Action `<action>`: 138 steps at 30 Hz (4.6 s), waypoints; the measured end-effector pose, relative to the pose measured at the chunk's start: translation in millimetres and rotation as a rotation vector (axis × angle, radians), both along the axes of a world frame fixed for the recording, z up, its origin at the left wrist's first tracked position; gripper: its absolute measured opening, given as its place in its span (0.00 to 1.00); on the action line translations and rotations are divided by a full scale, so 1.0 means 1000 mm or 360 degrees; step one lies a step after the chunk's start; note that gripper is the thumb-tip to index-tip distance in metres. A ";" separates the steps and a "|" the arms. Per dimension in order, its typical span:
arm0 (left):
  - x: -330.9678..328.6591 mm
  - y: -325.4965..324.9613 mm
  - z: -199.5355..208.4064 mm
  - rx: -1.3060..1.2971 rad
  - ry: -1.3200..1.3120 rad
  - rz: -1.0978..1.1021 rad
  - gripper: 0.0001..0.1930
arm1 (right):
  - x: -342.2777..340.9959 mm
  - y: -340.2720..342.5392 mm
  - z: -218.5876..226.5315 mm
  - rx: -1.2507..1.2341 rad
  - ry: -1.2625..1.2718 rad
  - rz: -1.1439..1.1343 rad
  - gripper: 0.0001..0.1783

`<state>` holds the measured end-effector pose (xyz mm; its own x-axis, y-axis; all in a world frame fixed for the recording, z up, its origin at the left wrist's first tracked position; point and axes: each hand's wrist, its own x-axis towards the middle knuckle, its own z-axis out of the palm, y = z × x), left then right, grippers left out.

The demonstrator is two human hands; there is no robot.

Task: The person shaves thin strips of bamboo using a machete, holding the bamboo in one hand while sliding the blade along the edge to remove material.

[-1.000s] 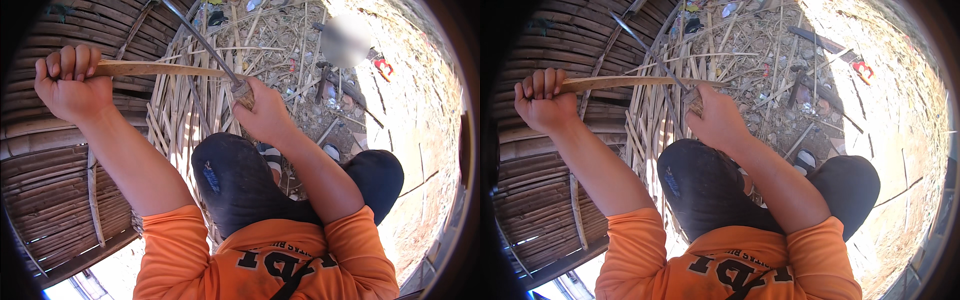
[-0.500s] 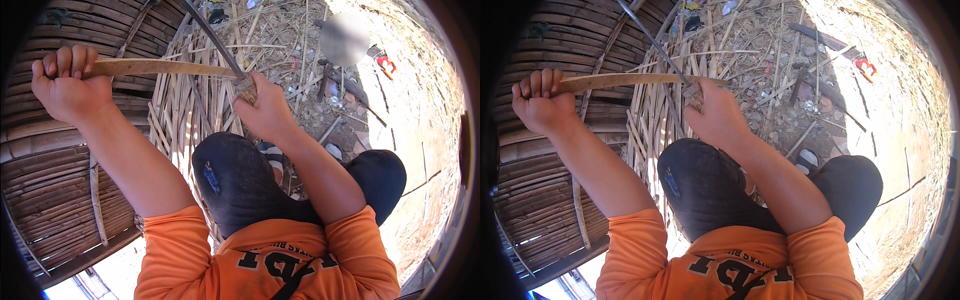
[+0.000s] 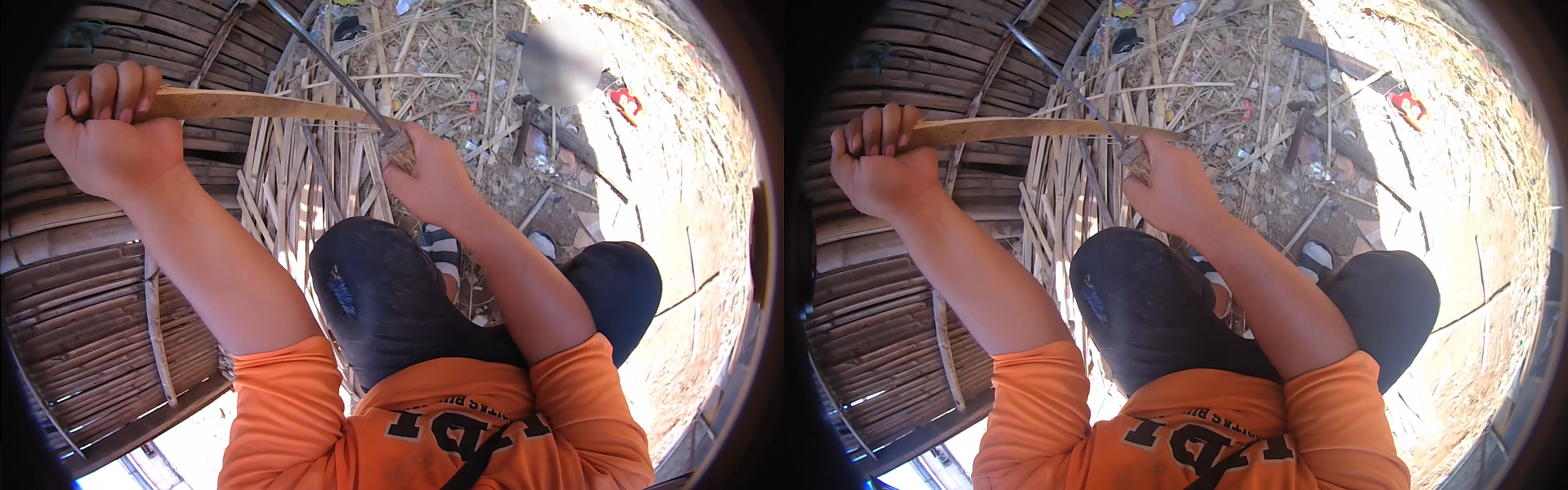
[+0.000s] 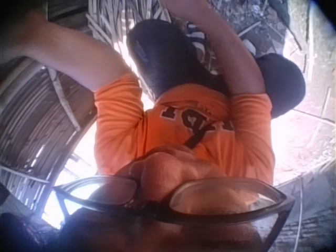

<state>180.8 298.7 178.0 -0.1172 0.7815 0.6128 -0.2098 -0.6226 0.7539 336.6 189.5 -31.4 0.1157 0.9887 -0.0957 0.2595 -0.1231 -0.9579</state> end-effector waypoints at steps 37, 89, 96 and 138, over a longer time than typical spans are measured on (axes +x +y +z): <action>-0.059 0.037 -0.002 -0.0207 0.0153 -0.1557 0.20 | -0.006 0.000 -0.075 0.0019 -0.0292 0.0134 0.22; -0.099 0.031 -0.020 -0.0043 0.0154 -0.1670 0.18 | 0.009 0.010 -0.095 -0.0096 -0.0256 -0.0067 0.27; -0.092 0.035 -0.018 -0.0047 0.0192 -0.1773 0.18 | -0.017 -0.005 -0.132 -0.0182 -0.0233 0.0023 0.27; -0.171 -0.228 0.028 0.0959 -0.0017 -0.1516 0.05 | -0.015 -0.057 0.018 0.0095 0.1798 -0.0753 0.09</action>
